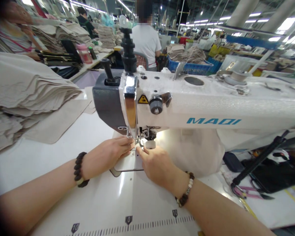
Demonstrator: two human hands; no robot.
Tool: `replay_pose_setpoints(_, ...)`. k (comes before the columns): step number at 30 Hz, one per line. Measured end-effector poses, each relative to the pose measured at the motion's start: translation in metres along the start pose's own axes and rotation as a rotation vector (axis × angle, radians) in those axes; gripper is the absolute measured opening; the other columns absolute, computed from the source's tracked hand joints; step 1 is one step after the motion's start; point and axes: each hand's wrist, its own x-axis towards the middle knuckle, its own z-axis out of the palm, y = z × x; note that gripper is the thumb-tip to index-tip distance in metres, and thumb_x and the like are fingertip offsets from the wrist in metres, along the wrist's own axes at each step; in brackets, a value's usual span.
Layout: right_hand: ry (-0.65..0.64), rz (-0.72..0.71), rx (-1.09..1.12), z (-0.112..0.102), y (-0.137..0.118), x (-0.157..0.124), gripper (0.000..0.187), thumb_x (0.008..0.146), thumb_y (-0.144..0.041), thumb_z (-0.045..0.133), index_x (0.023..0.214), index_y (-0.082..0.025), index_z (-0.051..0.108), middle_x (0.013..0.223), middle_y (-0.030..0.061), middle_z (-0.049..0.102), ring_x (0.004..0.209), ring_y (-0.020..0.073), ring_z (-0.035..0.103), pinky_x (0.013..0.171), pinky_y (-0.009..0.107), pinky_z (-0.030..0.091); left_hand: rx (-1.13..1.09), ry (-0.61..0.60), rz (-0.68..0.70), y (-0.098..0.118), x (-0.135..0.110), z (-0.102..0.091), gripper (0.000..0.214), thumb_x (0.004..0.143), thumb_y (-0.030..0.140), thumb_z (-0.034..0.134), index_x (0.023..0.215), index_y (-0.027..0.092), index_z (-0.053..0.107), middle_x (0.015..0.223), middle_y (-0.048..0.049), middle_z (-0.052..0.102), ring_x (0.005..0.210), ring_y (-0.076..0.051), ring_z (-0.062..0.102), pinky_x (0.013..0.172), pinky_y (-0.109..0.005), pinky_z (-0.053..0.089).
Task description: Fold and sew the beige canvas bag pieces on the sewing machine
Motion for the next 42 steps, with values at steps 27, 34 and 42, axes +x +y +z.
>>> replay_pose_setpoints(27,0.008,-0.019,0.014,-0.0012,-0.0001,-0.0006,0.032,0.078,-0.006,0.046,0.107,-0.009,0.057,0.079,0.0071,0.059,0.071,0.0175,0.051,0.061,0.028,0.036,0.008,-0.004,-0.021,-0.0005,0.0030,-0.0060,0.018,0.089,0.012,0.043,0.085,0.009,0.060,0.093,-0.0073,0.059,0.085,-0.017,0.056,0.079,-0.028,0.047)
replay_pose_setpoints(34,0.012,-0.013,-0.006,-0.0009,-0.0008,-0.0007,0.034,0.077,-0.007,0.046,0.109,-0.009,0.058,0.077,0.0067,0.059,0.070,0.0172,0.051,0.059,0.028,0.035,0.017,-0.010,-0.017,0.0001,0.0023,-0.0066,0.019,0.089,0.013,0.041,0.089,0.009,0.060,0.097,-0.0080,0.059,0.089,-0.018,0.055,0.083,-0.030,0.046)
replay_pose_setpoints(42,-0.019,-0.006,-0.005,-0.0010,-0.0001,-0.0013,0.031,0.076,-0.007,0.046,0.105,-0.011,0.058,0.080,0.0067,0.060,0.069,0.0174,0.053,0.060,0.028,0.035,0.019,0.023,-0.024,-0.0038,0.0012,-0.0080,0.019,0.089,0.014,0.043,0.096,0.010,0.060,0.099,-0.0091,0.060,0.090,-0.020,0.055,0.083,-0.033,0.047)
